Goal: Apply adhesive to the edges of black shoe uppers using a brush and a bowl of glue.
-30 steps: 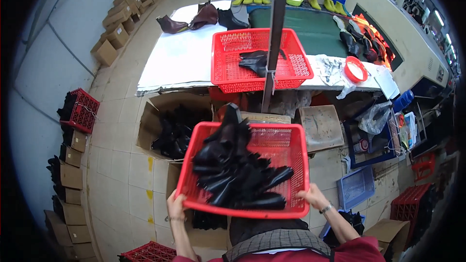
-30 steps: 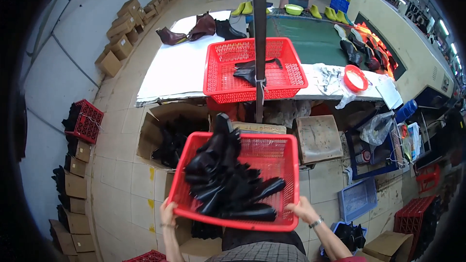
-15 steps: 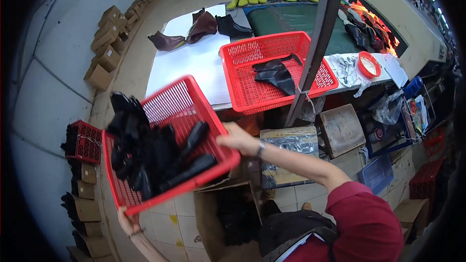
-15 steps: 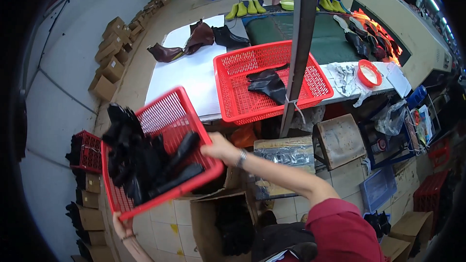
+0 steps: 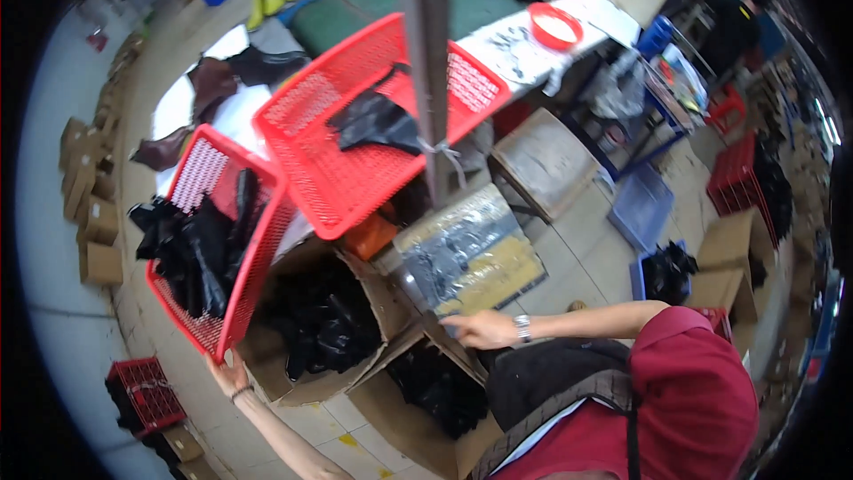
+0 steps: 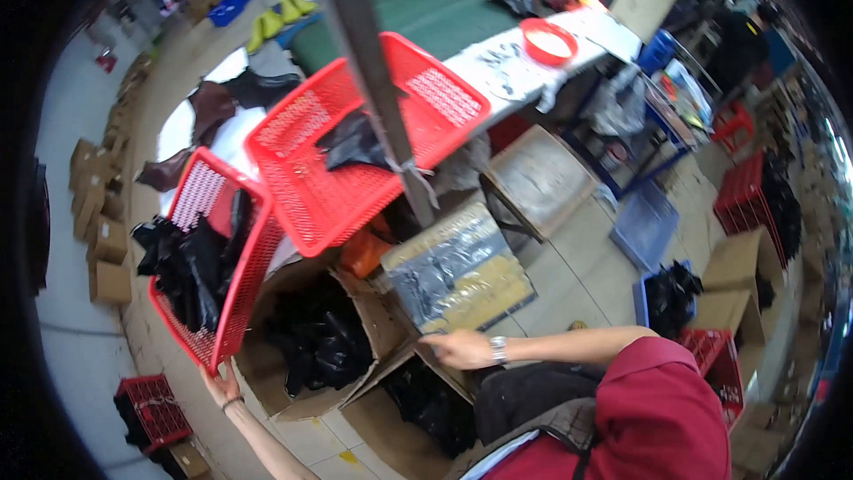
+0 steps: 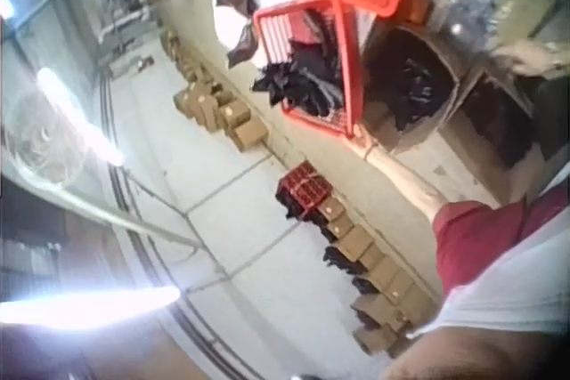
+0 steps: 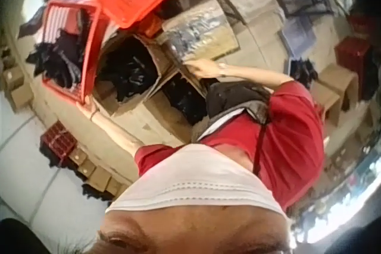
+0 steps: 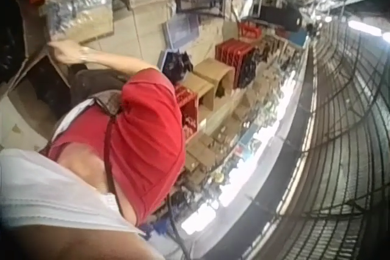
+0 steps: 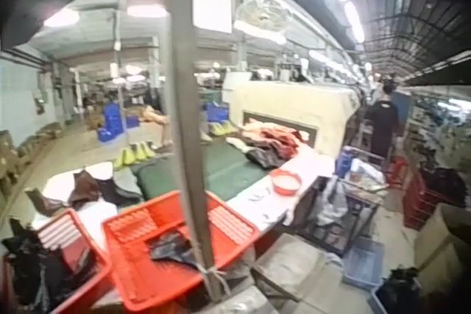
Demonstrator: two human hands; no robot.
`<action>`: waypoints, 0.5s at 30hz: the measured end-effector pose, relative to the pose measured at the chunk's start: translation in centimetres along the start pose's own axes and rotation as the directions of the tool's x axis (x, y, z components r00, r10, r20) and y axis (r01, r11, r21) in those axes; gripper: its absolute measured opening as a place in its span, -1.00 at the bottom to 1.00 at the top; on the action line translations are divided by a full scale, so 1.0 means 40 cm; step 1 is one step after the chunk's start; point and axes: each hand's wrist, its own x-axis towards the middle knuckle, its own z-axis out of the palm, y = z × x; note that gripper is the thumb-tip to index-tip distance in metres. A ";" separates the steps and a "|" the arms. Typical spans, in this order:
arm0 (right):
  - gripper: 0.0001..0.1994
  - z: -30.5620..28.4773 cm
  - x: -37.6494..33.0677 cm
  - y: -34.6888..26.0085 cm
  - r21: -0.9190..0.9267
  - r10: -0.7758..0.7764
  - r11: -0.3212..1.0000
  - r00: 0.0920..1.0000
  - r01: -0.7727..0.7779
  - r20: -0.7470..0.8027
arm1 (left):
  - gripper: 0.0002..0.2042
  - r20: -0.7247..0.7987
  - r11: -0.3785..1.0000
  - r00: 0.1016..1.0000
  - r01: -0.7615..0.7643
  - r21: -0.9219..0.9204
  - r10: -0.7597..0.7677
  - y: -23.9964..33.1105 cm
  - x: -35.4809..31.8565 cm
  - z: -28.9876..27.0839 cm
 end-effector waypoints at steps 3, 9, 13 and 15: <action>-0.36 -0.051 -0.356 0.182 -0.216 0.543 0.814 0.838 -0.539 -0.049 | -0.35 -0.101 0.994 0.995 -0.038 -0.103 0.027 -0.043 -0.134 -0.081; -0.61 -0.066 -0.993 0.402 0.203 0.861 0.434 0.338 -0.878 -0.381 | -0.68 0.207 0.500 0.455 0.797 0.340 -0.866 -0.497 -0.590 -0.259; -0.60 0.043 -1.299 0.471 0.507 0.922 0.368 0.234 -0.779 -0.309 | -0.52 -0.488 -0.119 0.414 0.657 0.744 -0.768 -0.812 -0.978 -0.145; -0.61 0.085 -1.433 0.488 0.517 0.910 0.397 0.252 -0.758 -0.330 | -0.52 -0.310 -0.144 0.410 0.387 0.911 -0.858 -0.958 -1.187 0.054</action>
